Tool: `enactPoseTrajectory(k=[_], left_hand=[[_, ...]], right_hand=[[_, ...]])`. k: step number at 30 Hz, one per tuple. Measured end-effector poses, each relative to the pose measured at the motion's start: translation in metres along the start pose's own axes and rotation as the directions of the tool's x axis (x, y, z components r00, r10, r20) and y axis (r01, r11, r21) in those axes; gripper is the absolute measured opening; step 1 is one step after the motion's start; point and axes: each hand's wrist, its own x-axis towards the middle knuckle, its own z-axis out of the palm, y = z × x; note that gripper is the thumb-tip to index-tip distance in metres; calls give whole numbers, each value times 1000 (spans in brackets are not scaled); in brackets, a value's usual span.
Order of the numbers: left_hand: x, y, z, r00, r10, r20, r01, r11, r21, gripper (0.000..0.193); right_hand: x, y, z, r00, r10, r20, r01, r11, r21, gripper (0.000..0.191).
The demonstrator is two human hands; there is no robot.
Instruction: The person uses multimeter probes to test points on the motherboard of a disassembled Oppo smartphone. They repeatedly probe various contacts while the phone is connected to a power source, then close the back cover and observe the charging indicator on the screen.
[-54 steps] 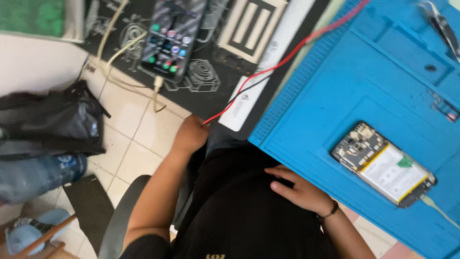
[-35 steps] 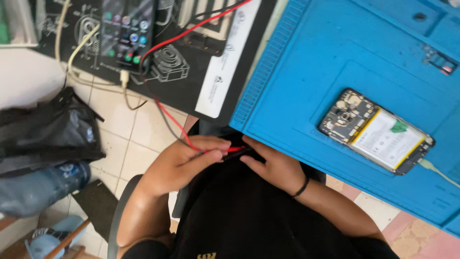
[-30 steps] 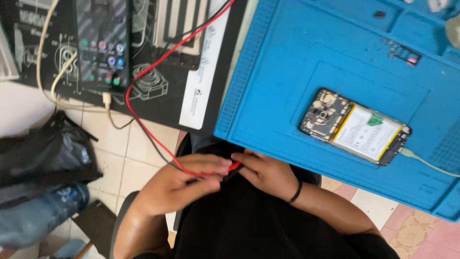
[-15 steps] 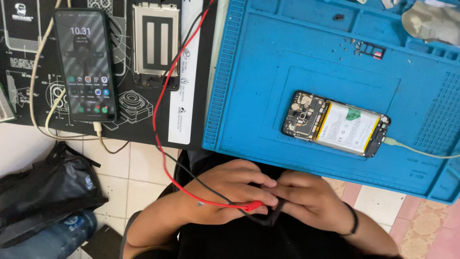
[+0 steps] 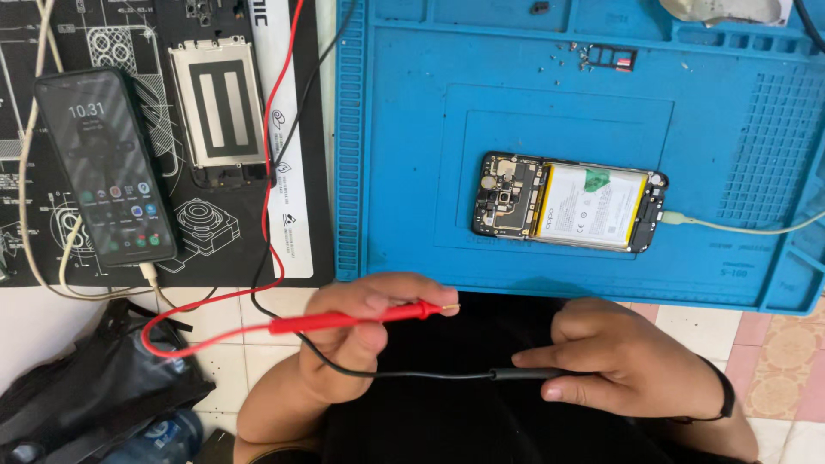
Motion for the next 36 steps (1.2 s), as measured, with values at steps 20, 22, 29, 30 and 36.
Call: enactPoseTrajectory(k=[20, 22, 29, 30, 36], left_hand=[[11, 12, 0, 851, -359, 383, 112, 838, 535, 33], [7, 18, -7, 908, -210, 363, 19, 885, 465, 33], [11, 8, -1, 954, 169, 248, -230, 942, 244, 46], [14, 3, 3, 940, 244, 239, -289, 941, 178, 49], [27, 0, 33, 915, 296, 273, -336, 935, 115, 57]], right_hand=[[46, -16, 23, 949, -201, -241, 157, 969, -192, 22], [36, -19, 14, 935, -172, -309, 113, 973, -201, 25], [31, -27, 13, 935, -147, -324, 115, 987, -114, 37], [35, -27, 18, 931, -163, -328, 130, 984, -120, 38], [57, -27, 48, 833, -146, -533, 83, 987, -140, 37]])
